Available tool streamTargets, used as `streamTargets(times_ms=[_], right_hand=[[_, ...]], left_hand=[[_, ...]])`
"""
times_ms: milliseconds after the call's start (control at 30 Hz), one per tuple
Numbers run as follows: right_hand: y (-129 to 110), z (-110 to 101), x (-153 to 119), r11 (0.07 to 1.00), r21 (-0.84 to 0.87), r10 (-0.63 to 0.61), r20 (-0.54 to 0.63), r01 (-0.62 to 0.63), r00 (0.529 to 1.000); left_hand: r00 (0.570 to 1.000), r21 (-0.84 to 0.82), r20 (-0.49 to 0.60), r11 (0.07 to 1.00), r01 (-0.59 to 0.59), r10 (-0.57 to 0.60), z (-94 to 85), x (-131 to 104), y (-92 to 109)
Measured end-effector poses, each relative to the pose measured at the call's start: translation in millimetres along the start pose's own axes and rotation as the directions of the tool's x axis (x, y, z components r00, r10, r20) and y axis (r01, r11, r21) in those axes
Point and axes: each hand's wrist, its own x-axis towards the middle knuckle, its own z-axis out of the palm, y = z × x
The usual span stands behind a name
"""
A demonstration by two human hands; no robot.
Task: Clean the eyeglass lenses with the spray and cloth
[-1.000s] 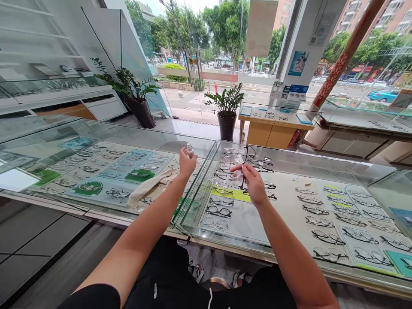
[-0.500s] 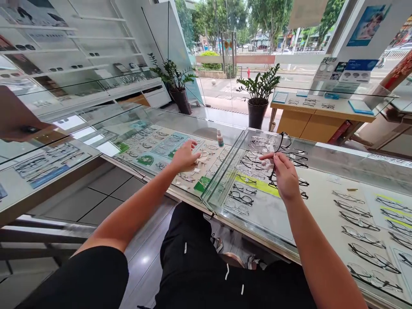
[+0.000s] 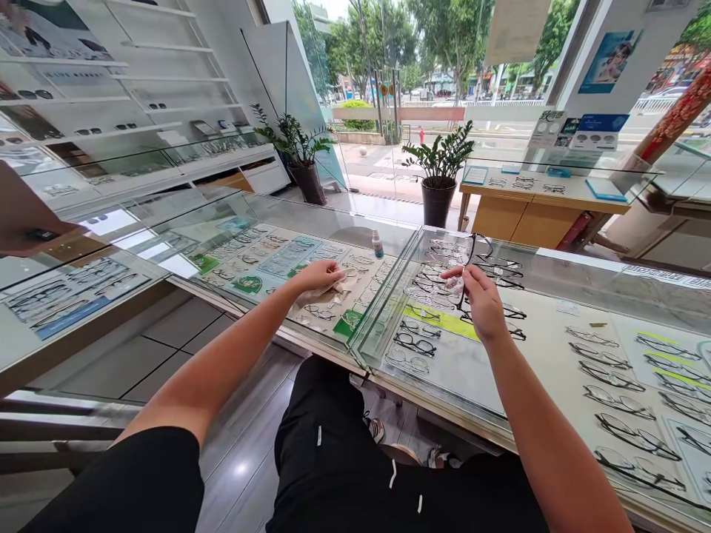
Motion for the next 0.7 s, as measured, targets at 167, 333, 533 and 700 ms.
streamTargets(times_ms=[167, 333, 533, 700], right_hand=[[-2.6, 0.4, 0.7, 1.000, 0.009, 0.003, -0.003, -0.003, 1.000], [-5.0, -1.0, 1.6, 0.999, 0.037, -0.011, -0.003, 0.011, 1.000], [-3.1, -5.3, 6.7, 0.997, 0.072, -0.021, -0.037, 0.024, 0.999], [6.0, -10.3, 12.3, 0.995, 0.099, -0.006, -0.065, 0.013, 0.998]], left_hand=[[0.984, -0.183, 0.125, 0.977, -0.106, 0.130, -11.7, -6.8, 40.9], [0.870, -0.583, 0.352, 0.808, -0.084, 0.344, -24.5, -26.4, 121.0], [0.726, -0.742, 0.323, 0.639, -0.204, 0.607, -4.3, -30.9, 207.8], [0.767, -0.906, 0.061, 0.359, -0.226, 0.638, 48.9, -15.9, 230.4]])
